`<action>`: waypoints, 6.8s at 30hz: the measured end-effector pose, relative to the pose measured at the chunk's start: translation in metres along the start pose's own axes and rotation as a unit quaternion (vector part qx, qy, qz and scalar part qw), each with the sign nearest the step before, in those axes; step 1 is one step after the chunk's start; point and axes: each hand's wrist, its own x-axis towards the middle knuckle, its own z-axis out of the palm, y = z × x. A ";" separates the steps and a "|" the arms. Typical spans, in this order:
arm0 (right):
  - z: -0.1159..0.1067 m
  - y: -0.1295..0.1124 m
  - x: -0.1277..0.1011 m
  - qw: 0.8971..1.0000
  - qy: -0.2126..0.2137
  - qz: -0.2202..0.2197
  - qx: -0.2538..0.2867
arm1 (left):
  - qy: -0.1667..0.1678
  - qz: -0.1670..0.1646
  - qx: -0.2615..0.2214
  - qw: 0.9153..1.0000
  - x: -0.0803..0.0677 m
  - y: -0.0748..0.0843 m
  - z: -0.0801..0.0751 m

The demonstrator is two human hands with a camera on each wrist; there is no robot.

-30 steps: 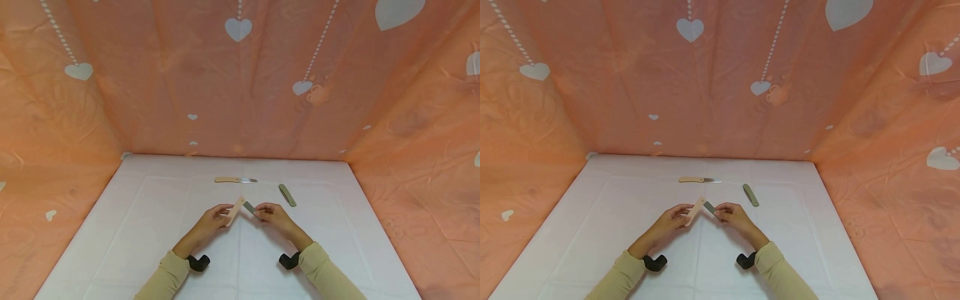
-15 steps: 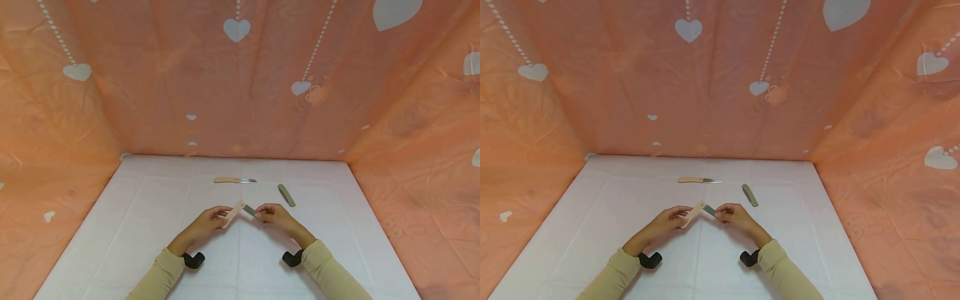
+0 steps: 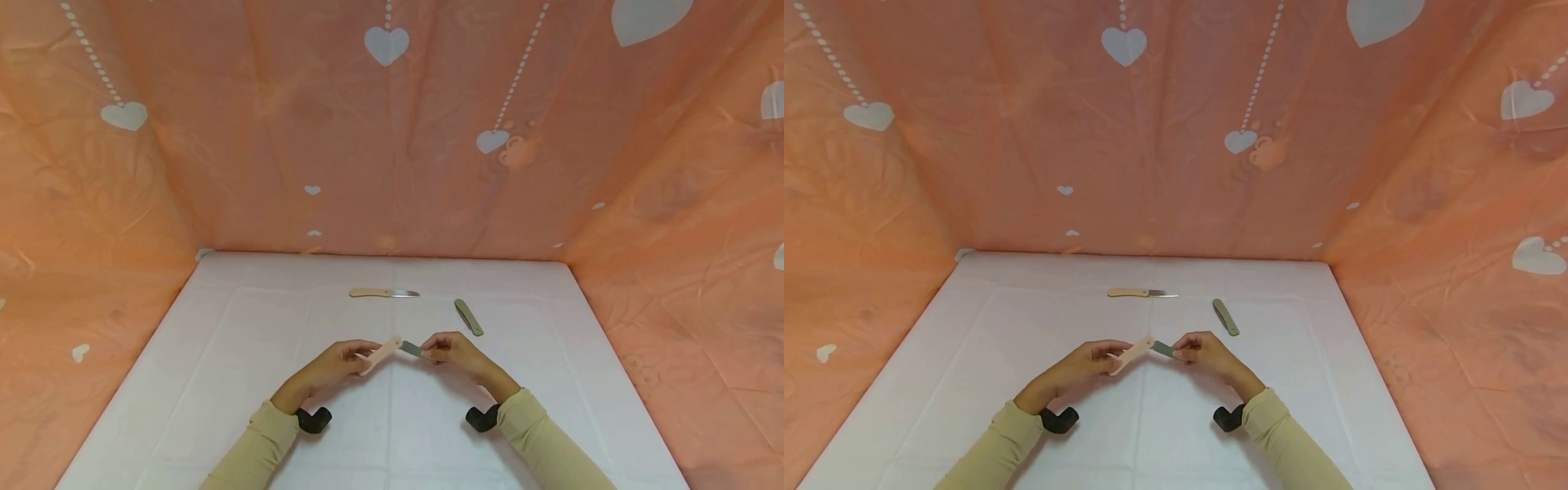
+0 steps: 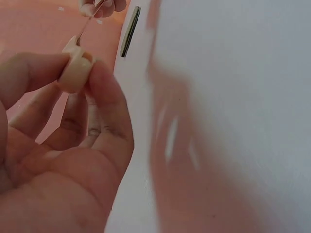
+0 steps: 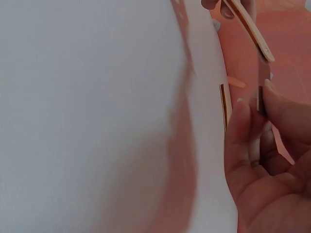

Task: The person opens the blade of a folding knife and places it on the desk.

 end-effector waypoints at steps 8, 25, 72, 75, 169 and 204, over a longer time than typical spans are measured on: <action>-0.003 -0.005 -0.004 0.999 -0.039 -0.004 -0.029 | -0.044 -0.011 0.031 0.998 -0.003 0.001 -0.004; -0.005 0.001 -0.006 0.989 -0.114 -0.030 -0.091 | -0.105 -0.010 0.074 0.992 -0.006 -0.001 -0.009; 0.001 0.004 -0.003 0.973 -0.036 -0.070 -0.218 | -0.057 0.008 0.146 0.988 -0.004 0.004 -0.014; 0.002 0.003 -0.002 0.978 -0.012 -0.069 -0.198 | -0.032 0.018 0.149 0.988 -0.002 0.006 -0.018; -0.012 0.025 0.113 0.951 0.227 -0.097 -0.187 | 0.290 0.000 0.198 0.936 0.094 -0.008 -0.046; -0.011 0.015 0.102 0.944 0.249 -0.047 -0.213 | 0.292 0.021 0.194 0.936 0.094 -0.005 -0.042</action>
